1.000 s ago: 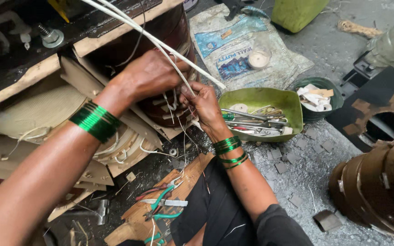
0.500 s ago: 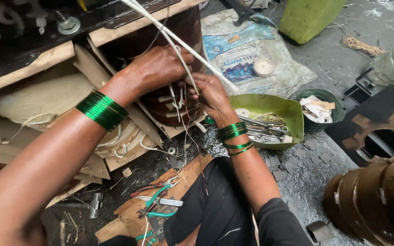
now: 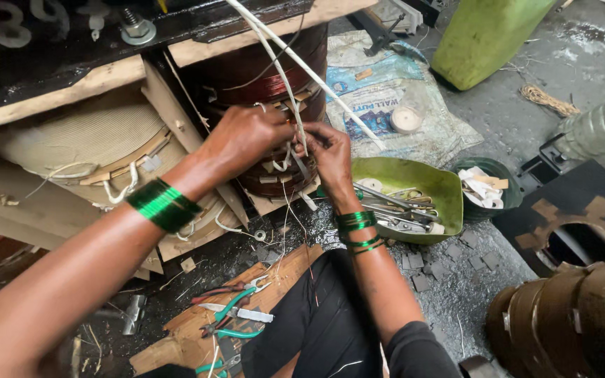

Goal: The person sits on the floor of a winding workshop and cuts and strips the ends of a white wire using pliers. They then take a strip of yellow insulating paper, fold and crease it, and wrap it around the copper coil of a large transformer winding, pressing it into place by hand.

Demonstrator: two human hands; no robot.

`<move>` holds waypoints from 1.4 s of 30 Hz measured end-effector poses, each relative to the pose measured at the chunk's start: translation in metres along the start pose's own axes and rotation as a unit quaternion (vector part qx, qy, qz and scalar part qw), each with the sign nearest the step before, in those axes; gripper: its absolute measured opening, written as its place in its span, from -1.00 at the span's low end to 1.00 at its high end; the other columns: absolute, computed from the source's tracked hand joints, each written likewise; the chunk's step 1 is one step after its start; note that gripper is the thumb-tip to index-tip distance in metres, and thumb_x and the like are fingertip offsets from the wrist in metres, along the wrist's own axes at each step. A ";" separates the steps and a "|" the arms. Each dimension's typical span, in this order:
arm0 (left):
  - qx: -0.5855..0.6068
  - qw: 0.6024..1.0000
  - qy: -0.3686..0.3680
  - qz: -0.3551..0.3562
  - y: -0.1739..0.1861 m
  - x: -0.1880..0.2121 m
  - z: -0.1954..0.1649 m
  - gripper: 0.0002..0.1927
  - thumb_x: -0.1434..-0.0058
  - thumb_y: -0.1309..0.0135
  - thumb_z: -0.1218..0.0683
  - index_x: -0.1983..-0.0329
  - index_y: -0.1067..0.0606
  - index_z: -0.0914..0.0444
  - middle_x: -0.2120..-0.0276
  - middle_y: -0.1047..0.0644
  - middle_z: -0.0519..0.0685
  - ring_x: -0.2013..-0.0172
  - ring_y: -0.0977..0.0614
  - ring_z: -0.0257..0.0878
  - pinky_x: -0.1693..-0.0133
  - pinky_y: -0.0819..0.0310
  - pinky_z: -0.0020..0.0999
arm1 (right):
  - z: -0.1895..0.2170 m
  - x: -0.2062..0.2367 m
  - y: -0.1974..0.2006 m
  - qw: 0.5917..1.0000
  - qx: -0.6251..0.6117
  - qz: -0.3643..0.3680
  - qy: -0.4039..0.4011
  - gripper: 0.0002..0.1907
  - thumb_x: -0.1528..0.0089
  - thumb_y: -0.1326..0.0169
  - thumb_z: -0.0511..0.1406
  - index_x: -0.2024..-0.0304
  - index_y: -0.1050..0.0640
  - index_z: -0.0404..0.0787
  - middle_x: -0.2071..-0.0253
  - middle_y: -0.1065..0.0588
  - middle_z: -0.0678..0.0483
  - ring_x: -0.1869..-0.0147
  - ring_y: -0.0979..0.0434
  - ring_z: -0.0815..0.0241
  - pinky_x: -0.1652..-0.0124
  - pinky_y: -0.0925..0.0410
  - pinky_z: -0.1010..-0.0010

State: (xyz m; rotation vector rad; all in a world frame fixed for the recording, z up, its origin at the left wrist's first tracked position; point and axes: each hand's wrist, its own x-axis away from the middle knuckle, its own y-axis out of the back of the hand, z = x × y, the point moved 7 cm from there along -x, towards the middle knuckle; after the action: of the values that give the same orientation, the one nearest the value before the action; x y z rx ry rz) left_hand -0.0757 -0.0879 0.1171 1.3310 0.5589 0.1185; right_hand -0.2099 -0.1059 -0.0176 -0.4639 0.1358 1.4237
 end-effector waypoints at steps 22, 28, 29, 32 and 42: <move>0.093 0.970 0.173 -0.143 -0.015 -0.010 0.019 -0.92 -0.13 -0.21 0.22 0.31 -0.66 0.23 0.43 -0.62 0.11 0.44 -0.67 0.09 0.36 -0.54 -0.04 | -0.017 -0.008 -0.006 0.991 -0.067 -0.029 -0.114 -0.76 -0.43 0.07 -0.37 0.15 -0.55 -0.45 0.42 -0.59 -0.12 0.51 -0.57 0.23 0.52 -0.45 0.46; 0.122 0.965 0.178 -0.151 -0.009 -0.006 0.017 -0.83 -0.09 -0.24 0.17 0.23 -0.69 0.14 0.38 -0.64 0.02 0.38 -0.67 0.04 0.33 -0.54 -0.08 | -0.024 0.004 -0.015 0.952 -0.245 -0.008 -0.182 -0.71 -0.36 0.14 -0.39 0.03 -0.57 -0.40 0.39 -0.60 -0.10 0.50 -0.55 0.24 0.48 -0.48 0.42; 0.118 0.965 0.181 -0.150 -0.008 -0.006 0.017 -0.84 -0.10 -0.24 0.17 0.23 -0.70 0.14 0.38 -0.64 0.03 0.37 -0.67 0.05 0.33 -0.54 -0.07 | -0.020 0.010 -0.016 0.961 -0.222 -0.034 -0.159 -0.70 -0.36 0.13 -0.37 0.01 -0.58 -0.40 0.37 -0.61 -0.10 0.49 -0.56 0.24 0.46 -0.48 0.41; 0.128 0.963 0.184 -0.151 -0.005 -0.008 0.015 -0.84 -0.10 -0.29 0.12 0.22 -0.70 0.15 0.38 -0.63 0.06 0.37 -0.67 0.06 0.33 -0.53 -0.06 | 0.039 0.038 -0.007 0.949 0.193 -0.210 0.137 -0.75 -0.37 -0.03 -0.34 -0.03 -0.56 -0.36 0.18 -0.60 -0.07 0.22 -0.62 0.16 0.24 -0.51 0.37; 0.138 0.969 0.143 -0.149 -0.002 -0.008 0.015 -0.81 -0.12 -0.22 0.21 0.19 -0.70 0.17 0.33 -0.64 0.09 0.33 -0.66 0.08 0.28 -0.54 -0.07 | 0.048 0.033 -0.043 0.744 0.592 -0.176 0.254 -0.79 -0.36 -0.20 -0.30 0.29 -0.48 -0.29 0.31 -0.43 -0.05 0.22 -0.49 0.01 0.25 -0.35 0.17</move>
State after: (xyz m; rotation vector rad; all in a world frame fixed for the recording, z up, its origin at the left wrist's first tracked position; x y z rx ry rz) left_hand -0.0759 -0.1049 0.1198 1.4927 1.0438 -0.0161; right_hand -0.1723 -0.0604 0.0240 0.2184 1.2533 0.5706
